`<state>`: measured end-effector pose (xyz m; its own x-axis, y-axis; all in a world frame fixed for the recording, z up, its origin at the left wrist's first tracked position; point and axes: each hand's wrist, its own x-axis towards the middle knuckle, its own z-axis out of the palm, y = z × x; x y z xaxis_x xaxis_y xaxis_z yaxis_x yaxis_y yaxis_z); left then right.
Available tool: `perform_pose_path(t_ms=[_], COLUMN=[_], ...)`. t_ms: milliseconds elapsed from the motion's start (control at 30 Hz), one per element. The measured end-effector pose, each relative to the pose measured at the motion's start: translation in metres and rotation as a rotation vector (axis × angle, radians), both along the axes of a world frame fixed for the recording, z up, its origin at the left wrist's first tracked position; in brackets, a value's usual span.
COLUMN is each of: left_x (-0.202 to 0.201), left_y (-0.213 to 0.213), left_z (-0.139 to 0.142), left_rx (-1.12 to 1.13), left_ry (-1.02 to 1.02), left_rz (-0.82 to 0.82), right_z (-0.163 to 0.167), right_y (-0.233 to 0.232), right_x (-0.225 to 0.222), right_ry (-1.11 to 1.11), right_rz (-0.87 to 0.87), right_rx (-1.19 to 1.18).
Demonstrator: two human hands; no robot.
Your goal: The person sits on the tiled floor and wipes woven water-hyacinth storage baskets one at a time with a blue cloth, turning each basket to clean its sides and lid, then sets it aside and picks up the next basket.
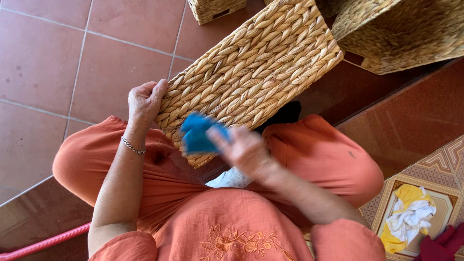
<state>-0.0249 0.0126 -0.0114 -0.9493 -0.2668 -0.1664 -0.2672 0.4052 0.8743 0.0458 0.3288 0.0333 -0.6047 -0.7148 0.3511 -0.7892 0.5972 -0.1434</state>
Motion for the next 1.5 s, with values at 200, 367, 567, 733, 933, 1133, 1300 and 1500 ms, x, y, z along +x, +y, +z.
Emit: perform_pose_path(t_ms=[200,367,567,733,933,1133,1300,1500], left_x=[-0.008,-0.01,-0.006,-0.008,-0.011,-0.013,-0.011,-0.008], left_y=[-0.001,-0.01,-0.017,-0.014,-0.001,0.003,-0.005,-0.013], left_z=[-0.009,-0.013,-0.013,-0.006,0.002,0.003,-0.001,-0.011], left_rx=[-0.082,-0.079,0.097,0.257,0.225,0.204,0.309,0.107], left_ry=[-0.02,0.003,-0.076,-0.128,-0.065,-0.09,-0.097,-0.1], left_rz=[0.035,0.036,0.013,-0.025,-0.016,-0.006,0.004,-0.01], right_z=[-0.017,-0.02,-0.004,-0.018,-0.035,-0.017,0.0,-0.017], right_y=[0.141,0.101,-0.071,-0.046,0.112,0.101,-0.01,0.039], right_x=[-0.133,-0.121,0.001,-0.079,-0.226,-0.173,-0.01,-0.054], right_ry=[-0.029,-0.028,0.015,0.13,0.008,0.179,0.037,0.114], right_rz=[-0.752,-0.817,-0.066,-0.053,-0.749,-0.831,-0.205,-0.18], right_rx=[0.12,0.133,-0.062,0.077,0.109,0.163,0.133,0.114])
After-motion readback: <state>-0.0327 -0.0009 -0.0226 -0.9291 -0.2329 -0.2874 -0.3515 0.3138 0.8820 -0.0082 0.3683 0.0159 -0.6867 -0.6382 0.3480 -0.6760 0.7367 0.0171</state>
